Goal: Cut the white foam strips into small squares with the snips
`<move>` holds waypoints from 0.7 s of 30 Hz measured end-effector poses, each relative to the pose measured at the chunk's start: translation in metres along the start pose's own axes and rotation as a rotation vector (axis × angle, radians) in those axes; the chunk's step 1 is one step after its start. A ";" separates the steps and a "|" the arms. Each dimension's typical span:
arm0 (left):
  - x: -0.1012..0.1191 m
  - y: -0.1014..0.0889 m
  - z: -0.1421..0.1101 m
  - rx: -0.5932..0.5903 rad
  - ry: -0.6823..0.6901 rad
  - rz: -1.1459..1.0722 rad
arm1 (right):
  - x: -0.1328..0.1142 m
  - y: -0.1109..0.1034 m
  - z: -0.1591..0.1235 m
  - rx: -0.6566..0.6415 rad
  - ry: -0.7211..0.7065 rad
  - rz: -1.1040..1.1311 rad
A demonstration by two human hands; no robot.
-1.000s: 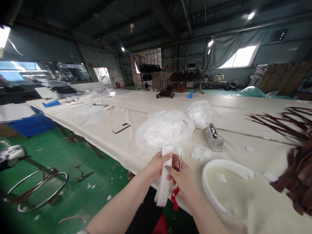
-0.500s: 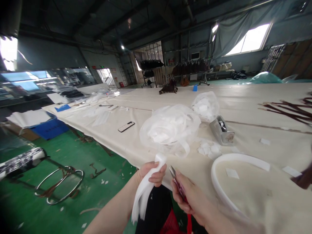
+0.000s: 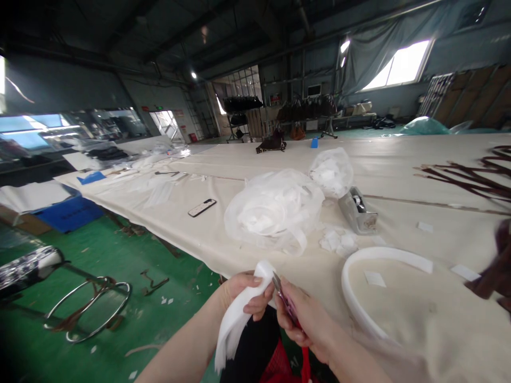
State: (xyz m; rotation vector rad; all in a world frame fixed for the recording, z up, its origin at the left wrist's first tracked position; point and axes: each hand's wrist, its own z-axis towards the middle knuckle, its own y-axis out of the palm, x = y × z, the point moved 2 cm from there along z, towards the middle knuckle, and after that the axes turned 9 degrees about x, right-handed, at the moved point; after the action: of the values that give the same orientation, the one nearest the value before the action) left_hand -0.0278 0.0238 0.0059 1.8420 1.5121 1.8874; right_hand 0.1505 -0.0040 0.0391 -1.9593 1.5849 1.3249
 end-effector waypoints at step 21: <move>-0.029 0.022 0.034 0.166 0.233 0.014 | 0.030 -0.004 -0.013 0.313 -0.231 0.265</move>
State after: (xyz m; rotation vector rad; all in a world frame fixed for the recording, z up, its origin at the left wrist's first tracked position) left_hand 0.0192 0.0124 -0.0067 1.7485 1.7814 2.1045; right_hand 0.1594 -0.0303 0.0212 -1.3988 1.8494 1.2506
